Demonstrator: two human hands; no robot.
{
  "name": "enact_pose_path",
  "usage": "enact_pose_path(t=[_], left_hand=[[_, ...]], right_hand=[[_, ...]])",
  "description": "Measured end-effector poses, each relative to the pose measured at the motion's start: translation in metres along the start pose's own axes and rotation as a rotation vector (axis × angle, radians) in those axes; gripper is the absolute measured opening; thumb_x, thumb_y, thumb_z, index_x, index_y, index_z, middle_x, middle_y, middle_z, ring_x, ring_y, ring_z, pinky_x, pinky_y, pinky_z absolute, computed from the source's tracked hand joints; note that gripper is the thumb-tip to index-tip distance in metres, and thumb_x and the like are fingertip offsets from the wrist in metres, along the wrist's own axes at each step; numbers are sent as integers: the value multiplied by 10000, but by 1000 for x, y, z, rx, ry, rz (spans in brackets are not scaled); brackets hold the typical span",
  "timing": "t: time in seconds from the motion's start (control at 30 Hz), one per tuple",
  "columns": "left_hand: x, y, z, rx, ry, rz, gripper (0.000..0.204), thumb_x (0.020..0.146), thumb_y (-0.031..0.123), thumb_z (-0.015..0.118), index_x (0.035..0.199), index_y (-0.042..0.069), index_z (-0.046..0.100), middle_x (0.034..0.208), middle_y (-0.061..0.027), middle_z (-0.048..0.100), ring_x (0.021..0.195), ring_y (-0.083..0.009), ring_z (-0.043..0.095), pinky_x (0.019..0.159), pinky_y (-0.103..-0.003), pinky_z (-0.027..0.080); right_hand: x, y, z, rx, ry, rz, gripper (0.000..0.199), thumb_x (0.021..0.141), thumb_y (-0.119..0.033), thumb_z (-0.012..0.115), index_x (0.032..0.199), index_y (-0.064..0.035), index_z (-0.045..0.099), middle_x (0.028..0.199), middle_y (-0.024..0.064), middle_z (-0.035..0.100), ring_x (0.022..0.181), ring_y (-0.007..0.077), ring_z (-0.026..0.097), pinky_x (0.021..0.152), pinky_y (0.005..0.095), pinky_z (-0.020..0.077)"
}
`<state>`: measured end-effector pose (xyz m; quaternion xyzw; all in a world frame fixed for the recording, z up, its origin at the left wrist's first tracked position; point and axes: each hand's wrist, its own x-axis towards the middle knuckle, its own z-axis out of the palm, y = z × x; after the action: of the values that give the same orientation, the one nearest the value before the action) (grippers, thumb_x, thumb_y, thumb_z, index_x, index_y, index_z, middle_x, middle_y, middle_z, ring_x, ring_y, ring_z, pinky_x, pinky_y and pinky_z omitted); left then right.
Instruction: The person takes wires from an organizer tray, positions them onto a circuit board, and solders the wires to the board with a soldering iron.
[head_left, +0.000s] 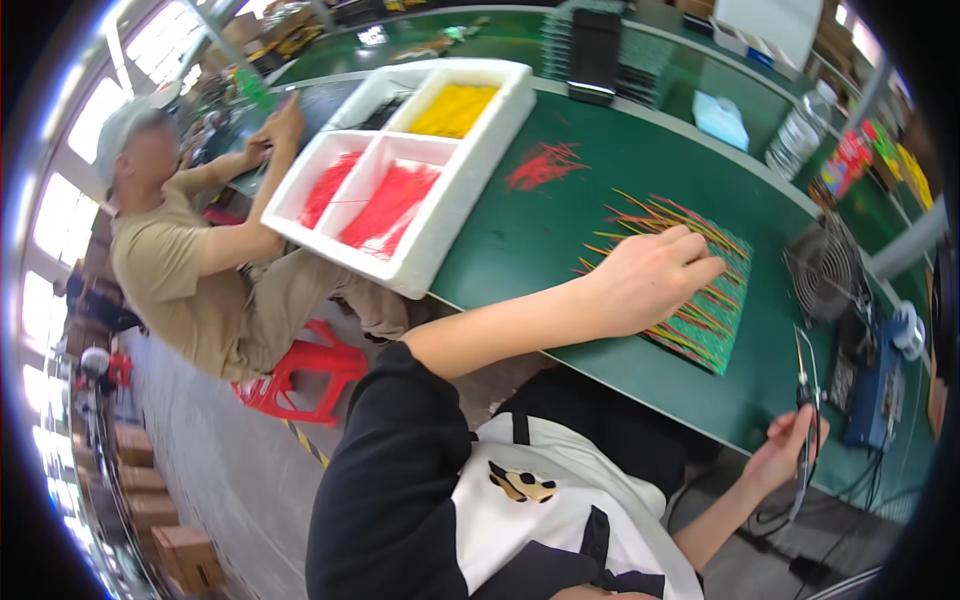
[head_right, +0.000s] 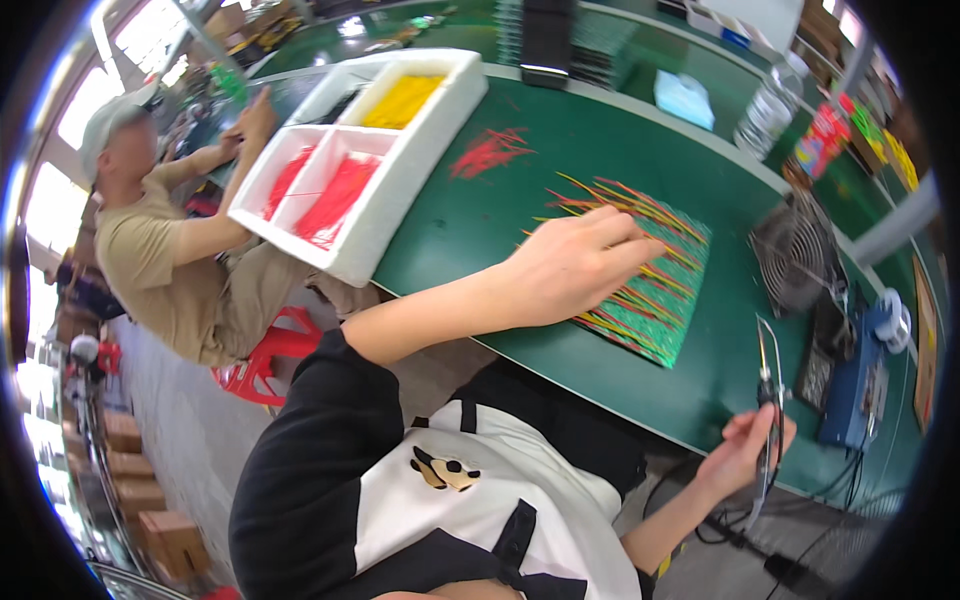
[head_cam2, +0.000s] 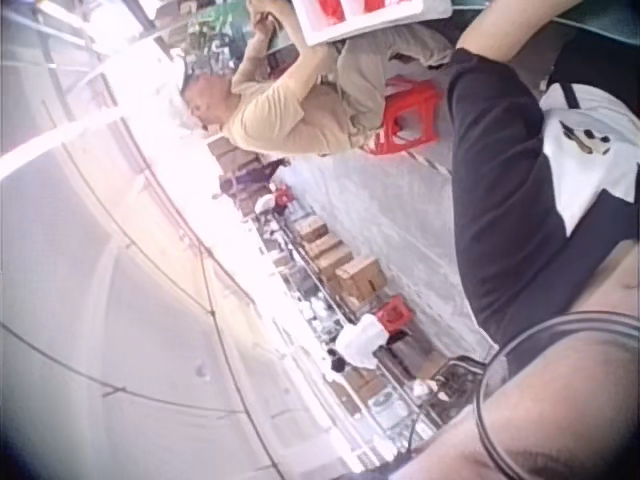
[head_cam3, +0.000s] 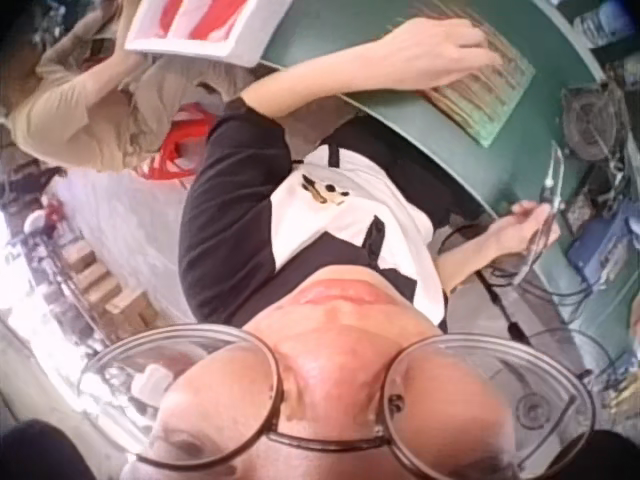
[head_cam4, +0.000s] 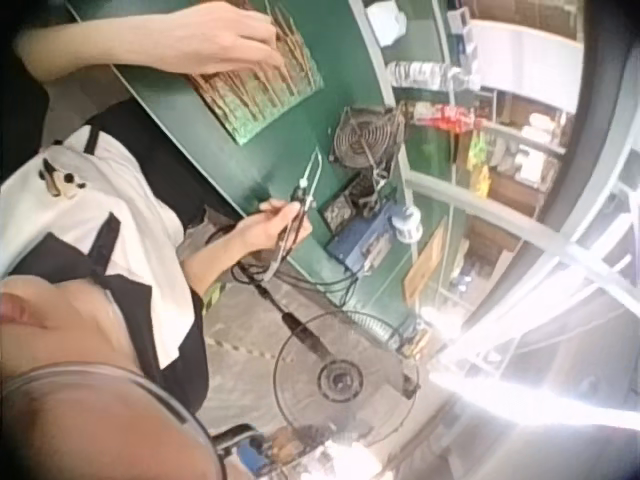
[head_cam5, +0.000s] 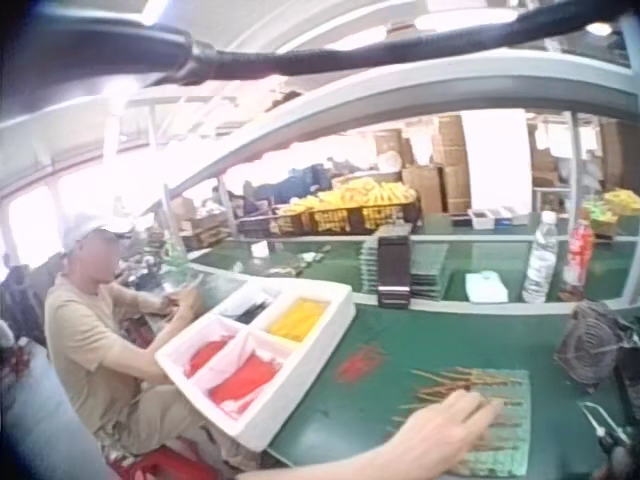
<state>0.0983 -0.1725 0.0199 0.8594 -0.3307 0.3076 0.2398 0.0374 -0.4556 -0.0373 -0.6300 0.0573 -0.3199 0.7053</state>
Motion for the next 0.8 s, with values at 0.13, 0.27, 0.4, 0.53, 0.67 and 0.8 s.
enact_pose_path(t=[0.13, 0.27, 0.4, 0.53, 0.67, 0.8], left_hand=[[-26, -19, -100, 136, 41, -245, 227, 735, -6, 577, 939, 56, 655, 784, -101, 630, 715, -209, 622, 635, -295, 500], [-75, -85, -193, 252, 19, -681, 190, 767, 25, 538, 905, -10, 663, 853, -166, 661, 761, -246, 650, 717, -314, 493], [-150, -140, -232, 167, -120, -867, 315, 738, -60, 475, 1014, -27, 624, 883, -168, 666, 809, -188, 644, 770, -296, 477], [-141, -126, -228, -148, 19, -1062, 347, 717, -93, 500, 1050, -63, 594, 897, -126, 668, 851, -137, 622, 782, -251, 472], [-137, -119, -228, -288, 175, -1102, 287, 766, -39, 542, 1047, -78, 585, 964, -138, 653, 883, -155, 621, 799, -239, 480], [-145, -122, -236, -483, 243, -1216, 340, 851, 47, 550, 1164, -73, 493, 1112, -158, 593, 997, -201, 598, 854, -271, 478]], right_hand=[[-1, 0, 6, 10, -36, -15, 145, 877, -149, 570, 819, -53, 478, 592, 17, 480, 465, 52, 419, 417, 170, 315], [-2, -1, 10, -13, -41, -40, 153, 878, -151, 569, 829, -44, 473, 596, 23, 484, 469, 58, 427, 425, 170, 321], [-1, 2, 14, 14, -50, -40, 152, 877, -150, 571, 835, -43, 472, 598, 26, 489, 473, 59, 432, 430, 170, 323], [-2, 2, 12, 1, -35, -33, 154, 876, -150, 573, 836, -42, 471, 599, 28, 494, 476, 57, 433, 430, 169, 322], [-3, 2, 8, 5, -51, -58, 161, 876, -154, 573, 831, -41, 467, 595, 29, 497, 469, 55, 428, 425, 167, 315], [-3, 3, 7, 3, -53, -74, 165, 877, -154, 572, 826, -40, 464, 591, 31, 495, 461, 55, 424, 418, 166, 307]])
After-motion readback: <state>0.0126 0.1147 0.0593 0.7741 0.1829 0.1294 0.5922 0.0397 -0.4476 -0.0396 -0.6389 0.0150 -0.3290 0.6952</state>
